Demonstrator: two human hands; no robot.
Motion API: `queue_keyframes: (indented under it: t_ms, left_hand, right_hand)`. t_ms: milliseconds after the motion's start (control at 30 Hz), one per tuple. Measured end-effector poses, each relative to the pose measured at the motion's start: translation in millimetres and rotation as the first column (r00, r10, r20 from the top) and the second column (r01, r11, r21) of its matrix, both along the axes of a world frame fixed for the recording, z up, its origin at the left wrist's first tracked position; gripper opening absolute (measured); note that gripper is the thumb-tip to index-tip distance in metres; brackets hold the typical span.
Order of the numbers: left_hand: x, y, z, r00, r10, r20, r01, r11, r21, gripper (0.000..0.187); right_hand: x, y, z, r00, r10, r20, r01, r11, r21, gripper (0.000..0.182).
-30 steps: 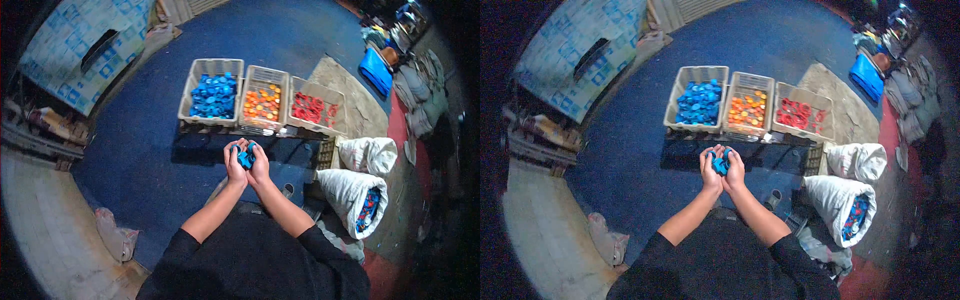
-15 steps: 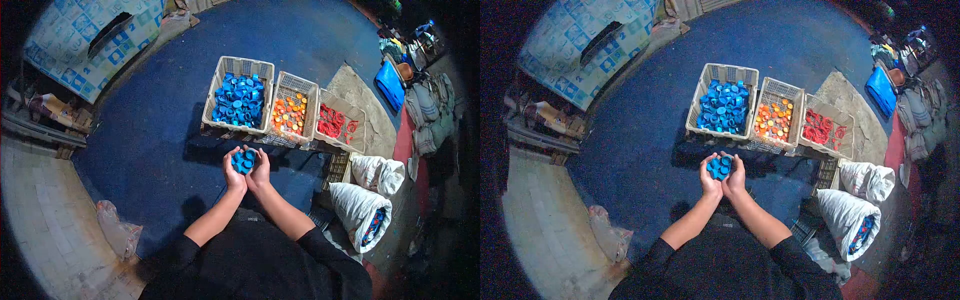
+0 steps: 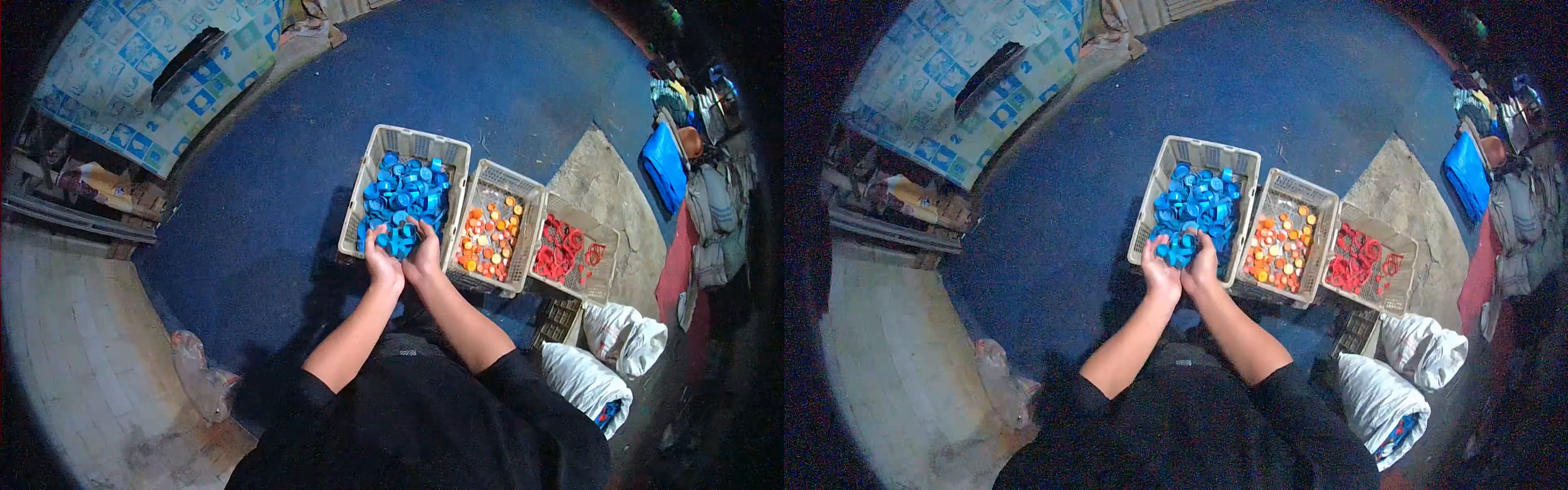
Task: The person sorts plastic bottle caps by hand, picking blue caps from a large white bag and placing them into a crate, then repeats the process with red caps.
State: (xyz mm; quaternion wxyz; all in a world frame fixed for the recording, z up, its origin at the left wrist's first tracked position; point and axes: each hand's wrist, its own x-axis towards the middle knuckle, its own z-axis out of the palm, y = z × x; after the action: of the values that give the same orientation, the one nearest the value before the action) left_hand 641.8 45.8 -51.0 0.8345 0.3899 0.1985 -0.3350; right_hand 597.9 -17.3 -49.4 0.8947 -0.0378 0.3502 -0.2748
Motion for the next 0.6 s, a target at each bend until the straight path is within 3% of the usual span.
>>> queue_keyframes:
  t_ms: [67,167,200,267,333,433,467,533,600]
  left_hand:
    - [17.3,-21.4,13.7,0.999,0.009,-0.05,-0.009,1.0,0.004,0.057]
    - [43.1,-39.8,31.5,0.997,-0.061,-0.056,0.051,0.985,-0.165,0.078]
    - [55.0,-43.9,21.7,0.995,-0.077,-0.065,0.067,0.986,-0.153,0.087]
    - [69.4,-38.0,22.3,0.991,-0.11,-0.074,0.11,0.994,-0.01,0.09]
    - [84.2,-17.4,-3.1,0.988,-0.154,0.002,0.154,0.988,0.024,0.089]
    - [100.6,43.6,-30.4,0.952,-0.29,0.093,0.28,0.954,0.108,0.078]
    - [106.2,71.5,-45.8,0.924,-0.362,0.124,0.345,0.928,0.142,0.074]
    - [111.0,134.2,-73.2,0.842,-0.528,0.109,0.484,0.829,0.28,0.069]
    - [111.1,199.8,-103.6,0.782,-0.623,-0.01,0.575,0.717,0.394,0.065]
  right_hand:
    - [16.7,-23.6,3.3,1.0,-0.008,0.008,0.008,0.999,-0.031,0.039]
    - [41.4,-55.7,13.6,0.999,0.041,-0.032,-0.041,0.999,-0.005,0.058]
    - [43.4,-62.0,16.9,0.996,0.075,-0.047,-0.077,0.996,-0.038,0.063]
    - [40.8,-71.3,29.4,0.987,0.136,-0.087,-0.144,0.985,-0.096,0.074]
    - [19.9,-81.4,8.3,0.966,0.238,-0.106,-0.253,0.954,-0.161,0.082]
    - [-38.3,-71.3,12.7,0.913,0.221,-0.342,-0.319,0.911,-0.263,0.07]
    - [-63.3,-67.5,-13.3,0.866,0.165,-0.473,-0.342,0.884,-0.318,0.063]
    - [-125.4,-47.7,-51.4,0.883,0.096,-0.46,-0.267,0.908,-0.322,0.047]
    - [-213.0,-27.2,-136.5,0.826,0.082,-0.558,-0.234,0.95,-0.206,0.025]
